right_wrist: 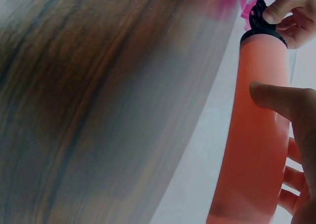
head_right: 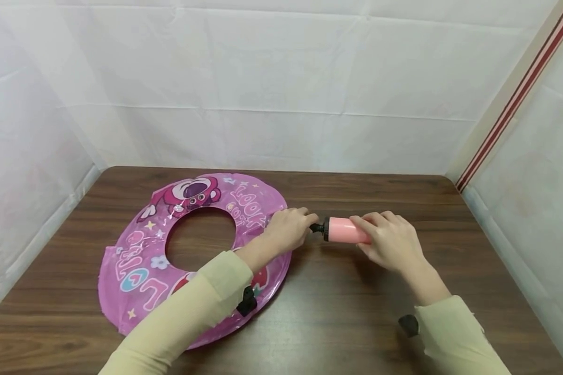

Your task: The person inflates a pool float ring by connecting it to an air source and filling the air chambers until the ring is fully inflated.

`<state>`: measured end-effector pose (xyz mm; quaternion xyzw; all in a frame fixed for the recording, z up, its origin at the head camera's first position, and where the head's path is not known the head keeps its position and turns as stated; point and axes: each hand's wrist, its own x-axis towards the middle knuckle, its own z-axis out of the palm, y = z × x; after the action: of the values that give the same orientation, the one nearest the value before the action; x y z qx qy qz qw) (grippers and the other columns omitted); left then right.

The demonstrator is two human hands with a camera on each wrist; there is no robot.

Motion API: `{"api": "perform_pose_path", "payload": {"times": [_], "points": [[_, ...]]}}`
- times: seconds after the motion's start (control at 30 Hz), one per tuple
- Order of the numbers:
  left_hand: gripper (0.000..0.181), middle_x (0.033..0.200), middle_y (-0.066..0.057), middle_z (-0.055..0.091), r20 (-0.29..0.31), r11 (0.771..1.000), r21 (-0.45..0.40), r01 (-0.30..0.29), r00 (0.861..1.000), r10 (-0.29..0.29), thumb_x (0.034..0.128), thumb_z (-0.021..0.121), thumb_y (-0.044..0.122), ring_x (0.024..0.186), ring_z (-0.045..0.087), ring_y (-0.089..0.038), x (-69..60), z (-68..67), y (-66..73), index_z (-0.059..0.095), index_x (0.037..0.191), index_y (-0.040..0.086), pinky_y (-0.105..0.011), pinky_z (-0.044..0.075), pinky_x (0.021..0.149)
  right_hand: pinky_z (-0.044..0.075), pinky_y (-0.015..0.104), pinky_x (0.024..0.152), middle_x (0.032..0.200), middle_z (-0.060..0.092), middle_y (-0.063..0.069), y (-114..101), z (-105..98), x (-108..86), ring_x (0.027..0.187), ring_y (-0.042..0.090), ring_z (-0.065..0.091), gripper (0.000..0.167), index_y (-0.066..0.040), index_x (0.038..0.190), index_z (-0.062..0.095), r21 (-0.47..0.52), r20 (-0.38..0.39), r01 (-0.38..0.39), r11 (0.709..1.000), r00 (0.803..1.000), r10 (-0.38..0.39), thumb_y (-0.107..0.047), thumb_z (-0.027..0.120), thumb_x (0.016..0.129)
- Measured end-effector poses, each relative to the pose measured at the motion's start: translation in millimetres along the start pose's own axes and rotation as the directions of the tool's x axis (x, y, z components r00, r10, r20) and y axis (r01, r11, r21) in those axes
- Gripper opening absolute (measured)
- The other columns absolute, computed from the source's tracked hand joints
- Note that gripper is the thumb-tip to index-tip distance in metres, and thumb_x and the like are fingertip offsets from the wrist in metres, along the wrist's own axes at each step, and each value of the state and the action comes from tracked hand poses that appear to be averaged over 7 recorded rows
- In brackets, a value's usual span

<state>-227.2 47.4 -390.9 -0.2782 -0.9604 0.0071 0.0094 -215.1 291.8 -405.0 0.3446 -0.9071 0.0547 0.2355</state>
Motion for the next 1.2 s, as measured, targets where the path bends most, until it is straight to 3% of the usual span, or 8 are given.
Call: {"api": "perform_pose_path", "payload": {"times": [0.27, 0.6, 0.8, 0.93, 1.07, 1.2], "points": [[0.022, 0.097, 0.001, 0.063, 0.044, 1.0, -0.014, 0.005, 0.999, -0.004, 0.0872, 0.062, 0.026, 0.084, 0.064, -0.018, -0.6, 0.0, -0.8, 0.061, 0.109, 0.022, -0.032, 0.053, 0.061, 0.05, 0.043, 0.066, 0.094, 0.065, 0.004, 7.3, -11.7, -21.4, 0.083, 0.027, 0.06, 0.056, -0.02, 0.115, 0.063, 0.0, 0.057, -0.058, 0.998, 0.997, 0.058, -0.03, 0.078, 0.062], [0.022, 0.096, 0.001, 0.063, 0.019, 0.999, -0.018, -0.031, 0.999, 0.032, 0.0856, 0.063, 0.021, 0.083, 0.063, -0.018, -6.5, 1.3, -1.0, 0.062, 0.108, 0.022, -0.033, 0.053, 0.062, 0.048, 0.048, 0.063, 0.097, 0.065, 0.006, 28.6, -45.6, -66.4, 0.086, 0.028, 0.059, 0.064, -0.021, 0.118, 0.06, -0.035, 0.147, -0.179, 0.983, 0.972, 0.182, -0.029, 0.081, 0.058], [0.022, 0.094, 0.0, 0.062, 0.021, 0.999, -0.017, -0.029, 0.999, 0.029, 0.0851, 0.062, 0.019, 0.081, 0.063, -0.018, -7.4, 2.1, -5.2, 0.062, 0.107, 0.021, -0.033, 0.053, 0.062, 0.047, 0.049, 0.059, 0.095, 0.066, 0.008, 46.2, -57.4, -88.5, 0.086, 0.03, 0.059, 0.066, -0.02, 0.116, 0.062, -0.039, 0.101, -0.189, 0.981, 0.976, 0.192, -0.025, 0.081, 0.053], [0.023, 0.095, 0.001, 0.062, 0.016, 0.999, -0.021, -0.025, 1.0, 0.026, 0.0851, 0.062, 0.019, 0.083, 0.063, -0.018, -7.9, 1.0, -4.2, 0.062, 0.108, 0.022, -0.033, 0.053, 0.062, 0.047, 0.048, 0.059, 0.093, 0.067, 0.007, 41.6, -52.6, -79.6, 0.083, 0.03, 0.059, 0.06, -0.02, 0.117, 0.062, -0.031, 0.069, -0.124, 0.992, 0.99, 0.126, -0.031, 0.076, 0.06], [0.022, 0.095, 0.002, 0.063, 0.001, 0.999, -0.003, -0.044, 0.999, 0.044, 0.0851, 0.062, 0.02, 0.083, 0.063, -0.017, -7.7, 0.1, -1.3, 0.062, 0.107, 0.022, -0.031, 0.053, 0.062, 0.049, 0.045, 0.059, 0.091, 0.067, 0.008, 25.8, -35.6, -52.2, 0.078, 0.029, 0.06, 0.053, -0.016, 0.117, 0.062, -0.023, 0.038, -0.009, 1.0, 0.999, 0.01, -0.037, 0.068, 0.068], [0.021, 0.094, 0.002, 0.063, -0.022, 0.999, 0.028, -0.026, 0.999, 0.027, 0.0839, 0.063, 0.02, 0.08, 0.064, -0.017, -6.5, -0.5, -1.3, 0.062, 0.105, 0.022, -0.031, 0.053, 0.06, 0.049, 0.043, 0.06, 0.089, 0.066, 0.008, 12.6, -18.9, -23.3, 0.076, 0.029, 0.059, 0.055, -0.015, 0.114, 0.063, -0.017, 0.004, 0.048, 0.999, 0.999, -0.048, -0.031, 0.073, 0.062]]}}
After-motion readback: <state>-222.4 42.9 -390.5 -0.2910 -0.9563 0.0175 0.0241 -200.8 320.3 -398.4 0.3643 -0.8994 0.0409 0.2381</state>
